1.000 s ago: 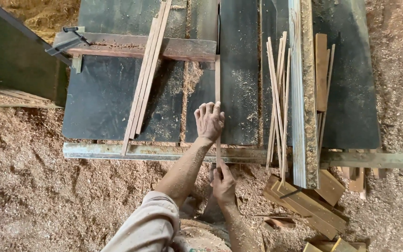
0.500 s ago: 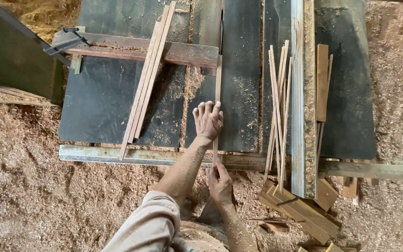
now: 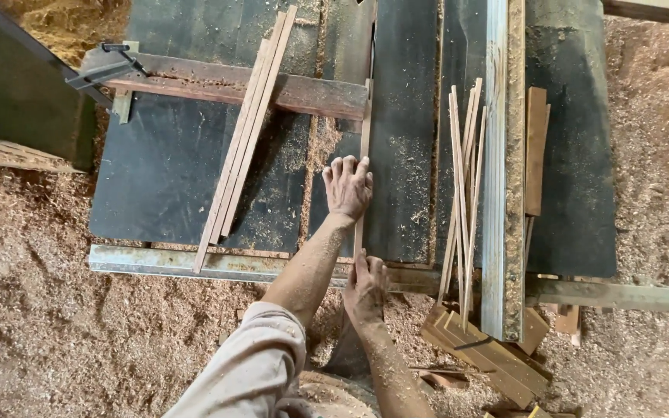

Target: Handling and organizing thin wood strips on a table saw workbench after cutting.

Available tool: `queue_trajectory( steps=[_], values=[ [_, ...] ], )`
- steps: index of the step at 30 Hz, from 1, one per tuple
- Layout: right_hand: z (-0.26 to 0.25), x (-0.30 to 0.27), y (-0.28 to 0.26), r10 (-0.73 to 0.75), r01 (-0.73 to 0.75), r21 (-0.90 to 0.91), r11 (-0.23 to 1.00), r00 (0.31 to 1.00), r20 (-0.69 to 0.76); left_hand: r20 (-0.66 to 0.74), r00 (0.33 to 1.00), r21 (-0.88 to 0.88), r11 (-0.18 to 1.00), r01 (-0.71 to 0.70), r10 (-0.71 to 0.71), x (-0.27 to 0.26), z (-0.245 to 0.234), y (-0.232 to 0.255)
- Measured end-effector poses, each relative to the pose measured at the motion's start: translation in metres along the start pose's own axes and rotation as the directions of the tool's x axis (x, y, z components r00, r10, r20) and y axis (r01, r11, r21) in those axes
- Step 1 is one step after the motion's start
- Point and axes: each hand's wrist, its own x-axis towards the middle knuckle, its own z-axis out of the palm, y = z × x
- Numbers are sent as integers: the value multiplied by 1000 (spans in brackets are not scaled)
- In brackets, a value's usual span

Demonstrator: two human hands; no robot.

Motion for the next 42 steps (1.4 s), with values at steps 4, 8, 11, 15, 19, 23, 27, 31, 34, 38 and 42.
queue_trajectory(
  steps=[4,8,11,15,19,23,27,31,34,38,42],
  values=[
    [12,17,6,-52,52,-61,997,999,-11,19,1000,-4,1000,-4,4,12,8,-5],
    [17,37,5,-33,34,-54,998,999,20,26,1000,-1,1000,-12,12,21,13,-10],
    [19,52,2,-54,54,-61,997,999,-4,35,999,-23,1000,-17,18,19,11,-13],
    [23,77,2,-49,49,-44,998,999,-1,36,998,-80,996,-39,42,16,10,-16],
    [21,99,-3,-28,28,-4,1000,998,49,72,996,-159,986,-48,60,8,14,-29],
    [29,126,2,-77,79,-35,996,996,38,84,996,-228,974,-11,31,-8,-25,-47],
    [32,155,-4,-46,46,-1,999,995,94,15,991,-145,981,130,-130,-43,-78,-72],
    [50,186,3,-48,51,-23,998,994,102,-28,984,-106,980,170,-174,-89,-110,-89],
    [50,211,-6,-48,51,-29,998,995,92,-18,990,-129,982,137,-141,-122,-111,-84],
    [54,243,-8,-48,53,-48,997,995,92,37,996,-173,981,88,-83,-141,-130,-56],
    [51,233,-7,-27,32,-46,998,995,99,24,1000,-173,985,-5,10,-150,-137,-39]
  ],
)
